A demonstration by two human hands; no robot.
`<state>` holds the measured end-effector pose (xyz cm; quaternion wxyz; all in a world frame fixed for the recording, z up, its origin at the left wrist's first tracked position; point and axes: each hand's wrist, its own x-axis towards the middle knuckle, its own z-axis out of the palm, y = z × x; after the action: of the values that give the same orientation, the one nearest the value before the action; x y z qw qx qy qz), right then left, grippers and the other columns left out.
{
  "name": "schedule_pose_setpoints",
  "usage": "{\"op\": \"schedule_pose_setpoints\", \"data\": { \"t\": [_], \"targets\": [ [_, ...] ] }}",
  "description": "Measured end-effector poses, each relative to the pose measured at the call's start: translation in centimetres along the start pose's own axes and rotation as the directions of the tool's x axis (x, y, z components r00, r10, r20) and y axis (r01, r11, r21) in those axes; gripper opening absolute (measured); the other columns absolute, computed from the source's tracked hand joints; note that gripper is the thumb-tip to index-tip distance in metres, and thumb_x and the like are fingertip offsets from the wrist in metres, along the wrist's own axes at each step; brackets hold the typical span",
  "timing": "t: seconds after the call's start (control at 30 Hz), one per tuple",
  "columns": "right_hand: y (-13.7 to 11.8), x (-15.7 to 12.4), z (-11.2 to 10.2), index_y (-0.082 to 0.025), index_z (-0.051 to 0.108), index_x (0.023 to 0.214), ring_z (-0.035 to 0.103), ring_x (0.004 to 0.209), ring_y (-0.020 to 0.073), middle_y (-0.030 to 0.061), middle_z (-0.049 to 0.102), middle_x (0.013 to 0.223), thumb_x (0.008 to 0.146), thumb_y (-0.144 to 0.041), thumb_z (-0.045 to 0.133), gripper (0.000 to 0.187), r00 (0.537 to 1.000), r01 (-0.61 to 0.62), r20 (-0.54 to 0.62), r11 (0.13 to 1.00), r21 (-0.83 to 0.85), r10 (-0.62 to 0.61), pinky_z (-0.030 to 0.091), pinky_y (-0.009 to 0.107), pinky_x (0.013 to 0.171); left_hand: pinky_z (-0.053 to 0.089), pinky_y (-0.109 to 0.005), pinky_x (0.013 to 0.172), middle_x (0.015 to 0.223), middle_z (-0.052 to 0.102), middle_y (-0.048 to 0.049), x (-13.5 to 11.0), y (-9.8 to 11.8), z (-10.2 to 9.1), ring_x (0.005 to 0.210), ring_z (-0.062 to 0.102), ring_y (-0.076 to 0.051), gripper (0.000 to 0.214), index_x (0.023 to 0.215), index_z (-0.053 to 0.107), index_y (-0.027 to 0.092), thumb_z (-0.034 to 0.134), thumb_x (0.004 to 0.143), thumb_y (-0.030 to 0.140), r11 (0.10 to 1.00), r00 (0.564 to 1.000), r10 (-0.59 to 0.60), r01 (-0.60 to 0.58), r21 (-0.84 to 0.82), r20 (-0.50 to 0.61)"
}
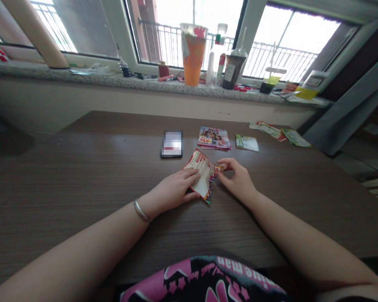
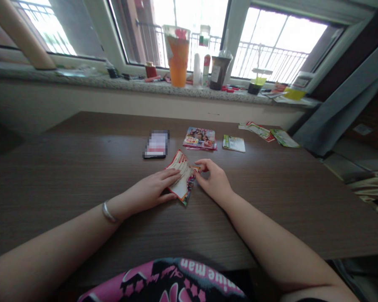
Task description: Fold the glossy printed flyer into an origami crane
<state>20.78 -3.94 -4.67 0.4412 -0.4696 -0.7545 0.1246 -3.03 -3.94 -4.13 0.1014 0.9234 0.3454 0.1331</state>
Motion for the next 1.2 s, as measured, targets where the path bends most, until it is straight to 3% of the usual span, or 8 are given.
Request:
{"op": "schedule_pose_setpoints", "data": {
  "t": [0.23, 0.4, 0.63, 0.77, 0.97, 1.2],
  "targets": [
    [0.0, -0.2, 0.7, -0.022, 0.055, 0.095, 0.06, 0.068, 0.0141, -0.0024, 0.056, 0.073, 0.077, -0.026, 0.065, 0.021, 0.993, -0.118, 0.022, 0.967, 0.226, 0.116, 0.056, 0.032, 0.073, 0.034, -0.046, 0.112, 0.153, 0.026, -0.019, -0.1, -0.4, 0.9, 0.14, 0.031, -0.031, 0.089, 0.148, 0.021, 0.017, 0.07, 0.079, 0.044, 0.998, 0.993, -0.009, 0.002, -0.064, -0.117],
    [-0.1, -0.1, 1.1, -0.023, 0.05, 0.096, 0.061, 0.061, 0.0129, -0.0026, 0.059, 0.074, 0.075, -0.029, 0.067, 0.028, 0.979, -0.2, 0.041, 0.92, 0.337, 0.198, 0.055, 0.027, 0.06, 0.03, -0.052, 0.113, 0.157, 0.01, -0.0189, -0.2, -0.6, 1.2, 0.144, 0.017, -0.035, 0.111, 0.151, 0.003, 0.024, 0.077, 0.072, 0.043, 0.99, 0.982, 0.021, -0.046, -0.131, -0.188],
    [-0.5, -0.1, 1.3, -0.024, 0.049, 0.095, 0.064, 0.06, 0.0121, -0.0021, 0.062, 0.078, 0.075, -0.034, 0.068, 0.03, 0.973, -0.225, 0.052, 0.878, 0.423, 0.224, 0.054, 0.025, 0.057, 0.028, -0.059, 0.113, 0.156, 0.01, -0.0196, -0.1, -0.6, 1.2, 0.143, 0.014, -0.04, 0.125, 0.151, 0.0, 0.026, 0.084, 0.061, 0.047, 0.994, 0.96, 0.048, -0.071, -0.077, -0.274],
    [-0.8, -0.3, 0.9, -0.024, 0.051, 0.096, 0.065, 0.062, 0.0124, -0.0003, 0.063, 0.083, 0.076, -0.032, 0.067, 0.027, 0.978, -0.208, 0.071, 0.918, 0.338, 0.195, 0.054, 0.025, 0.057, 0.024, -0.057, 0.115, 0.154, 0.016, -0.0213, 0.1, -0.5, 0.9, 0.143, 0.013, -0.04, 0.127, 0.152, 0.001, 0.022, 0.082, 0.059, 0.054, 0.992, 0.946, 0.124, -0.113, 0.055, -0.3],
    [-1.2, -0.5, 0.5, -0.024, 0.056, 0.098, 0.065, 0.072, 0.0143, 0.0011, 0.066, 0.09, 0.078, -0.023, 0.063, 0.021, 0.995, -0.061, 0.091, 0.989, 0.137, 0.049, 0.055, 0.029, 0.069, 0.022, -0.055, 0.116, 0.153, 0.024, -0.0221, 0.1, -0.2, 0.2, 0.143, 0.017, -0.039, 0.12, 0.152, 0.004, 0.016, 0.07, 0.066, 0.065, 0.976, 0.946, 0.176, -0.133, 0.171, -0.274],
    [-0.9, -0.1, 1.4, -0.021, 0.056, 0.092, 0.059, 0.056, 0.013, -0.0007, 0.065, 0.073, 0.073, -0.028, 0.065, 0.021, 0.967, -0.243, 0.136, 0.934, 0.261, 0.214, 0.049, 0.025, 0.053, 0.02, -0.055, 0.115, 0.153, 0.023, -0.0234, 0.3, -0.6, 0.9, 0.143, 0.015, -0.039, 0.124, 0.152, 0.005, 0.015, 0.069, 0.061, 0.07, 0.982, 0.952, 0.135, -0.093, 0.163, -0.273]
  ]
}}
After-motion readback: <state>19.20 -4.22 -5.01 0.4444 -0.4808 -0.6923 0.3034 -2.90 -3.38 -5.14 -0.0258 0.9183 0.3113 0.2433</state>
